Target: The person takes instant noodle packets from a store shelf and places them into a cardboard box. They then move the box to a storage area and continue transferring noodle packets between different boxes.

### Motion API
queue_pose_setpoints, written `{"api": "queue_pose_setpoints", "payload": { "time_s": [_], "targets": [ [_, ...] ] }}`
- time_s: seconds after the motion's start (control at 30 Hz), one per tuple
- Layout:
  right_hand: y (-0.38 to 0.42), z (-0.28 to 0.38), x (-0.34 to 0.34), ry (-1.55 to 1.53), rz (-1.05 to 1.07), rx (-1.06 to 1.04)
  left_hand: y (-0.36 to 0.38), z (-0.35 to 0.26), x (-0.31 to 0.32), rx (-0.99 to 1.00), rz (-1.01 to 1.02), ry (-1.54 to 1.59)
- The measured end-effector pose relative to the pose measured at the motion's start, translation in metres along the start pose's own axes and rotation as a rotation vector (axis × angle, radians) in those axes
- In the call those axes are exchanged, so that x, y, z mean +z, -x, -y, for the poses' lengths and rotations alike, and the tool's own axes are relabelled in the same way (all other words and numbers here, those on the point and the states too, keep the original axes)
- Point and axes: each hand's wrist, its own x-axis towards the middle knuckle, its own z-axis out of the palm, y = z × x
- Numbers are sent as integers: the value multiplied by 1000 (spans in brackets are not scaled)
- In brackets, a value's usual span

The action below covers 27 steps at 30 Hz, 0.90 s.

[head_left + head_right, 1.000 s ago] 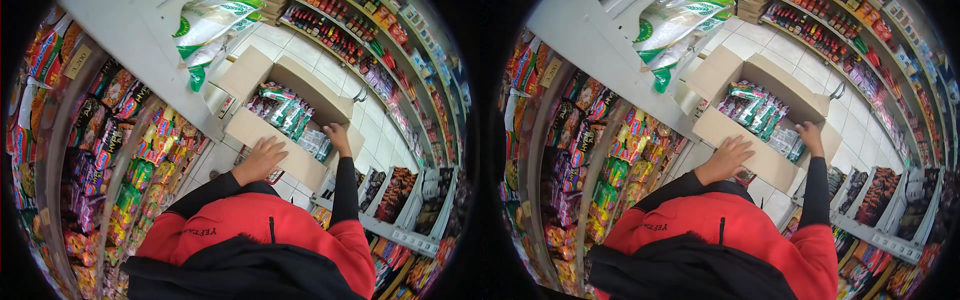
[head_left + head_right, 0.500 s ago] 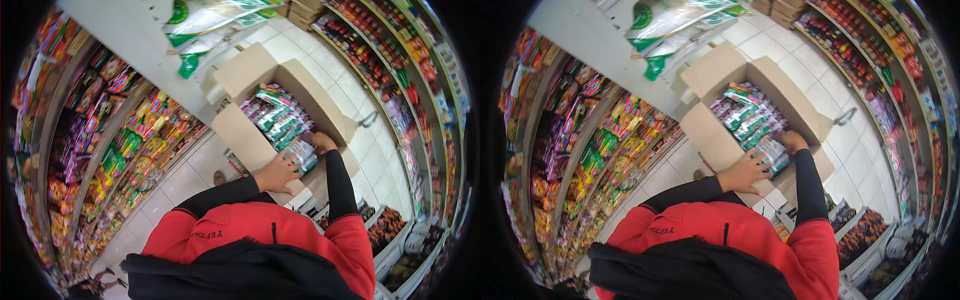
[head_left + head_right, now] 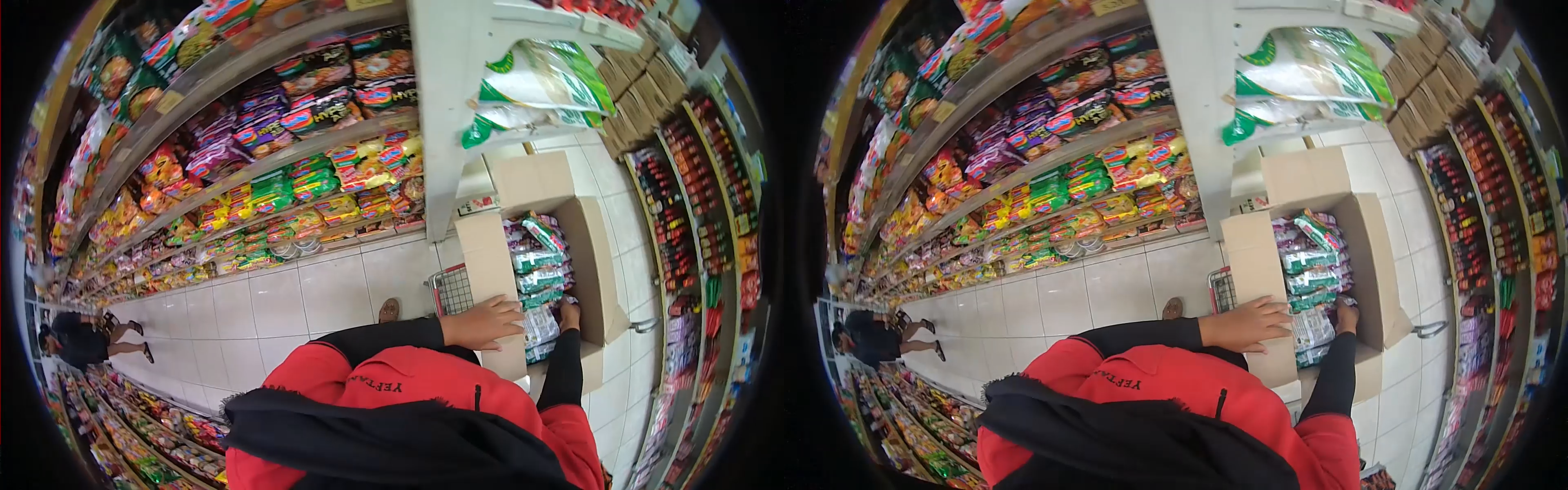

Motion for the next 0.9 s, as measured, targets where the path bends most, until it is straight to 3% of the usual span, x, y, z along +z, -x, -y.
{"api": "queue_pose_setpoints", "payload": {
  "time_s": [0.17,0.2,0.23,0.27,0.3,0.37,0.43,0.47,0.53,0.6,0.67,0.7,0.73,0.8,0.9],
  "targets": [
    [86,77,-20,140,85,-231,39,2,-53,-116,-161,63],
    [96,88,-30,286,-1,-298,48,3,-63,-133,-219,95],
    [17,54,-76,585,-228,-456,58,2,-76,-161,-264,79],
    [26,67,-87,669,-323,-630,66,2,-87,-177,-277,72],
    [80,109,-75,943,-490,-670,75,1,-99,-184,-318,126],
    [183,182,-48,781,-139,-575,90,-1,-123,-207,-371,246],
    [220,197,-25,378,-15,-758,107,-2,-144,-232,-412,359],
    [242,205,-1,152,180,-809,115,0,-152,-245,-446,471],
    [305,217,52,208,91,-755,138,4,-172,-222,-417,484],
    [337,213,131,-113,519,-744,164,5,-192,-330,-550,942],
    [355,214,202,-61,755,-581,197,22,-211,-163,-598,1278],
    [347,208,237,48,883,-694,214,24,-223,-169,-648,1229],
    [390,227,276,114,989,-694,231,24,-238,-180,-711,1173],
    [394,218,331,34,1117,-673,266,22,-268,-349,-751,1130],
    [414,214,381,39,1185,-602,316,35,-290,-415,-824,1074]
  ]
}}
